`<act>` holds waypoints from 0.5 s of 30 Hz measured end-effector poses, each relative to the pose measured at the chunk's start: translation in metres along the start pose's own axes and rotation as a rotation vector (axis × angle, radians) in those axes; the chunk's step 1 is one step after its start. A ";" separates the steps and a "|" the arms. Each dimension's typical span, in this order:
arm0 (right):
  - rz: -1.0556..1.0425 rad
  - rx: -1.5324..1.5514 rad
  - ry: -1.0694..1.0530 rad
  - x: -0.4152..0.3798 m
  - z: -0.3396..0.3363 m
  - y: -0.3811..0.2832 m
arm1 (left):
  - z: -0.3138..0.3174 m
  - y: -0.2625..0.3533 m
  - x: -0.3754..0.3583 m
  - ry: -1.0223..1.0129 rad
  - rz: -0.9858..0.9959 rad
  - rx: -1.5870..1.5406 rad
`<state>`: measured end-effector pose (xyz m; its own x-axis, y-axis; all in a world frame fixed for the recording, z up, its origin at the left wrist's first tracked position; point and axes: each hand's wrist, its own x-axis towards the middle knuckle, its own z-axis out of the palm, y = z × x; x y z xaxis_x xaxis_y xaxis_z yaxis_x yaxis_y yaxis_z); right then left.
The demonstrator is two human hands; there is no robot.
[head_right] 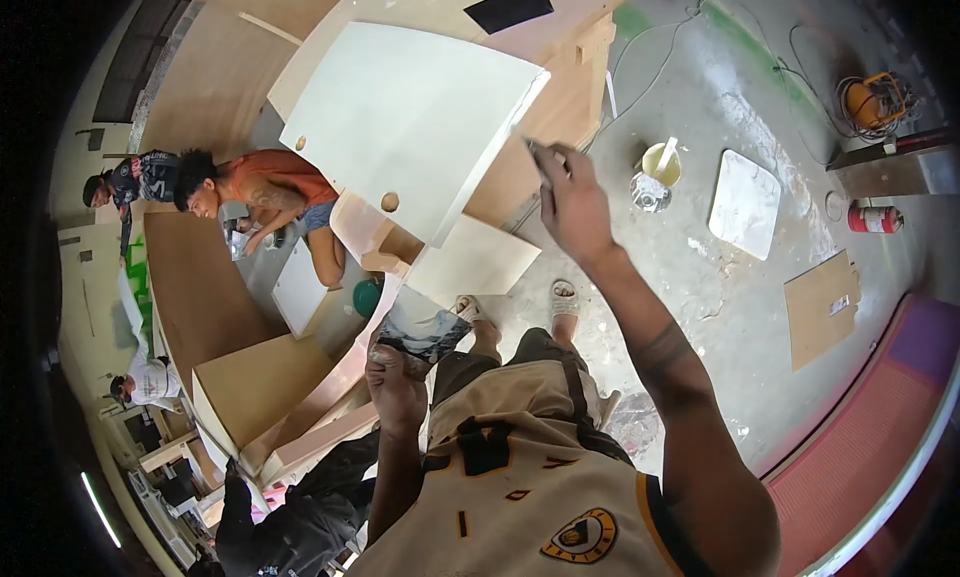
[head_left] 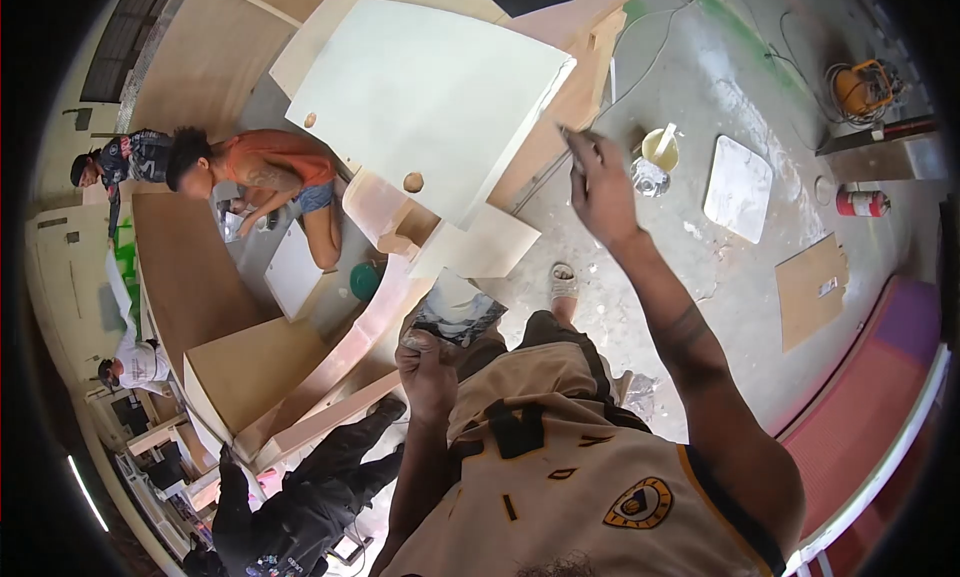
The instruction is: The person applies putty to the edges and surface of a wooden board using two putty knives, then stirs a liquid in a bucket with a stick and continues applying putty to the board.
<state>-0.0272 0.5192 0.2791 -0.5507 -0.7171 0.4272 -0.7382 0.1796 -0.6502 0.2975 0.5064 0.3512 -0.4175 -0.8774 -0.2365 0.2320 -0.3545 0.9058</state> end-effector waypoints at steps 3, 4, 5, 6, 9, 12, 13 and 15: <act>0.018 -0.160 0.091 0.044 -0.017 0.001 | 0.003 0.002 0.003 0.004 -0.009 0.010; 0.036 -0.207 0.099 0.056 -0.020 0.001 | -0.003 -0.002 0.003 -0.007 -0.018 0.036; 0.054 -0.255 0.106 0.066 -0.021 0.002 | -0.007 -0.003 0.002 -0.019 -0.027 0.061; 0.042 -0.319 0.104 0.074 -0.018 0.007 | -0.007 -0.004 0.002 -0.016 -0.030 0.061; 0.016 -0.498 0.072 0.085 -0.006 0.013 | -0.007 -0.004 -0.002 -0.006 -0.031 0.046; 0.007 -0.605 0.033 0.088 0.004 0.004 | 0.002 0.001 -0.004 0.031 -0.005 0.009; -0.003 -0.601 0.040 0.086 0.007 0.000 | 0.019 0.009 -0.005 0.070 0.011 0.000; -0.057 -0.556 0.037 0.080 0.015 -0.008 | 0.024 0.011 -0.006 0.105 0.023 -0.001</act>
<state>-0.0593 0.4504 0.3095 -0.5095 -0.7137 0.4806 -0.8562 0.4762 -0.2005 0.2815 0.5158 0.3712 -0.3178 -0.9143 -0.2512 0.2416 -0.3343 0.9110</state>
